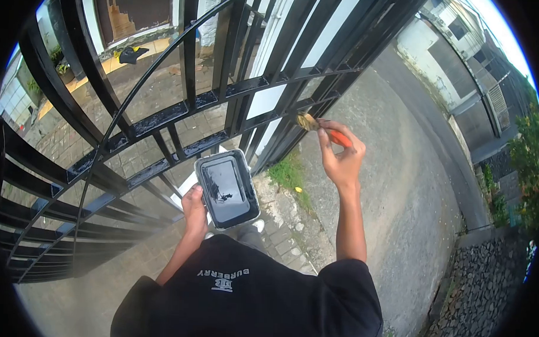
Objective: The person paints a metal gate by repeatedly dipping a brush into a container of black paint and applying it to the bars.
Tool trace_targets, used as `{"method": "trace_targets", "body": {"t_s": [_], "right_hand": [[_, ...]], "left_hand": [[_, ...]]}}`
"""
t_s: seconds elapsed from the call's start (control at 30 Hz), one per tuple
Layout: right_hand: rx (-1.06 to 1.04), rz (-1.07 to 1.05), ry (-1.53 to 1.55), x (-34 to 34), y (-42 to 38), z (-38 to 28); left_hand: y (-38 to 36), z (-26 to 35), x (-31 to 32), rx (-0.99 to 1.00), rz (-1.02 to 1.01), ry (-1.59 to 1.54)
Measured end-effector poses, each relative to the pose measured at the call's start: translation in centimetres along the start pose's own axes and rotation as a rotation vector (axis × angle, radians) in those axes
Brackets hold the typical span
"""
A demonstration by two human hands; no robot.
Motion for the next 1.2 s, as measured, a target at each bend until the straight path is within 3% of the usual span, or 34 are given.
{"method": "trace_targets", "body": {"t_s": [0.13, 0.4, 0.53, 0.6, 1.2], "right_hand": [[0.466, 0.338, 0.393, -2.7, -7.3, -0.3], [0.669, -0.016, 0.291, 0.4, -13.9, -3.0], [0.689, -0.035, 0.192, 0.8, -14.4, -2.4], [0.704, 0.064, 0.188, 0.7, -14.5, -2.1], [0.687, -0.026, 0.140, 3.0, -14.8, -1.8]], "left_hand": [[0.6, 0.4, 1.3, 0.108, -0.002, -0.060], [0.8, 0.0, 2.8, 0.130, -0.058, -0.084], [0.4, 0.1, 3.0, 0.133, -0.044, -0.060], [-0.6, 1.1, 3.5, 0.138, -0.048, -0.089], [-1.3, 2.2, 3.2, 0.218, 0.013, -0.033]]}}
Point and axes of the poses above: each hand's wrist, its own y-axis towards the middle knuckle, its own x-axis out of the palm, z = x × y, the point moved 7 cm from there along y, towards the middle knuckle, and after that the axes turned 10 degrees about z, right-handed, at the moved point
